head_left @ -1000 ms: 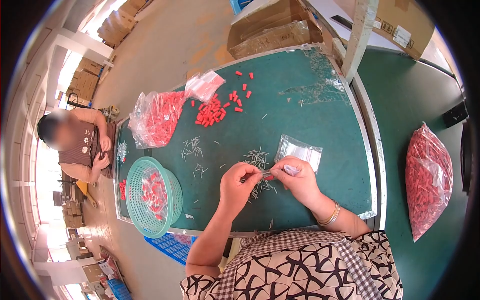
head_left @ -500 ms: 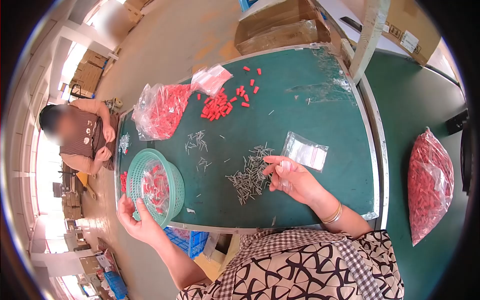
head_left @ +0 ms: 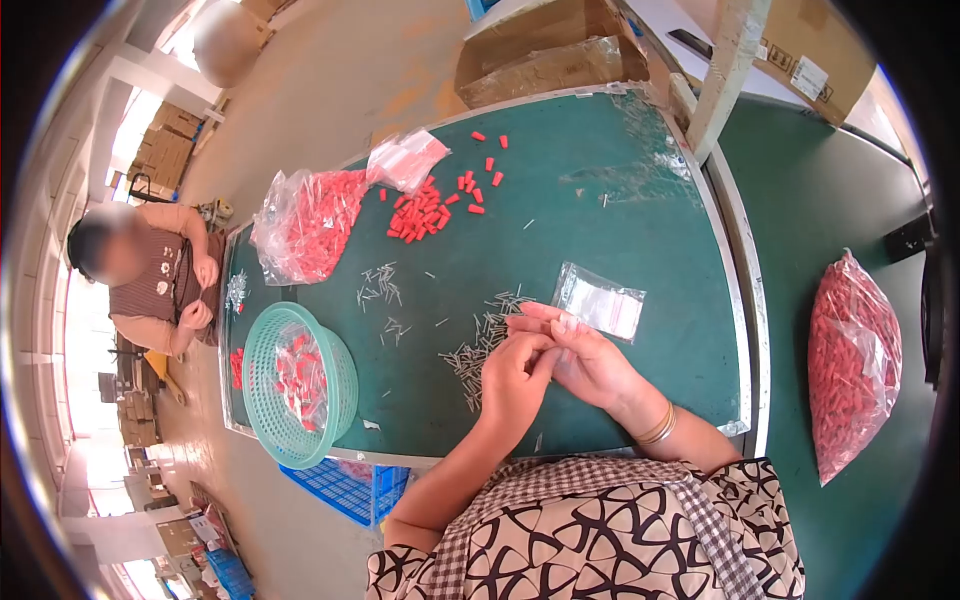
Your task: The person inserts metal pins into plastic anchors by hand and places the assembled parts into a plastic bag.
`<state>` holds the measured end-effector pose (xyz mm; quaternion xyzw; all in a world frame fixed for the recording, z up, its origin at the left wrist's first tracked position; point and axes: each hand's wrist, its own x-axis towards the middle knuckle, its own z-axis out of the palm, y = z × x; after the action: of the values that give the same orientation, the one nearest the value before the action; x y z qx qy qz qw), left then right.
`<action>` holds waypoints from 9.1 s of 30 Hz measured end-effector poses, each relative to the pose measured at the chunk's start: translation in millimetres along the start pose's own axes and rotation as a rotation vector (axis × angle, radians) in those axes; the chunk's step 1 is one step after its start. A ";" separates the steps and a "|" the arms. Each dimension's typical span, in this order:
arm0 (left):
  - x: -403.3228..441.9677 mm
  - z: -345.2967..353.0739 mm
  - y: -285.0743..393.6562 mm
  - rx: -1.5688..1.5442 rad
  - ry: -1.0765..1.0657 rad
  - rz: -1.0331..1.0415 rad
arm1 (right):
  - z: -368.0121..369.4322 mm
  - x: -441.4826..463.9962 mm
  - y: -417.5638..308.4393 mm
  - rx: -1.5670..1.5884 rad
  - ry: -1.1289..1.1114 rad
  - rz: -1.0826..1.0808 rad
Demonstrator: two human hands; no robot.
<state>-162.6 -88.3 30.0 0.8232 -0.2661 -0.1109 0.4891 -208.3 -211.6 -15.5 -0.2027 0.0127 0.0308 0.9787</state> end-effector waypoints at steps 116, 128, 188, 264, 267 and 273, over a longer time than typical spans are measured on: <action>6.9 -46.2 -11.0 0.028 -0.014 0.031 | 22.6 -9.0 -4.6 -1.070 0.265 -0.060; 8.5 -39.7 -22.9 0.097 0.137 0.185 | 31.2 -10.3 -8.6 -1.333 0.306 -0.207; -11.6 -22.7 -38.8 -0.677 0.105 -0.214 | 27.1 -10.2 -3.6 -0.887 0.364 0.080; -10.7 -42.1 -14.3 -0.178 -0.097 -0.203 | 42.8 -9.6 -13.0 -1.756 -0.086 -0.346; -11.9 -43.4 -15.1 -0.225 -0.127 -0.258 | 36.8 -7.8 -11.1 -1.717 -0.092 -0.374; -14.1 -44.5 -29.4 -0.452 -0.175 -0.315 | 37.5 -6.3 -12.7 -1.640 -0.107 -0.373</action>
<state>-144.9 -36.2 25.6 0.7118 -0.1448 -0.3128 0.6120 -213.3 -208.7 24.2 -0.8464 -0.0939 -0.1221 0.5097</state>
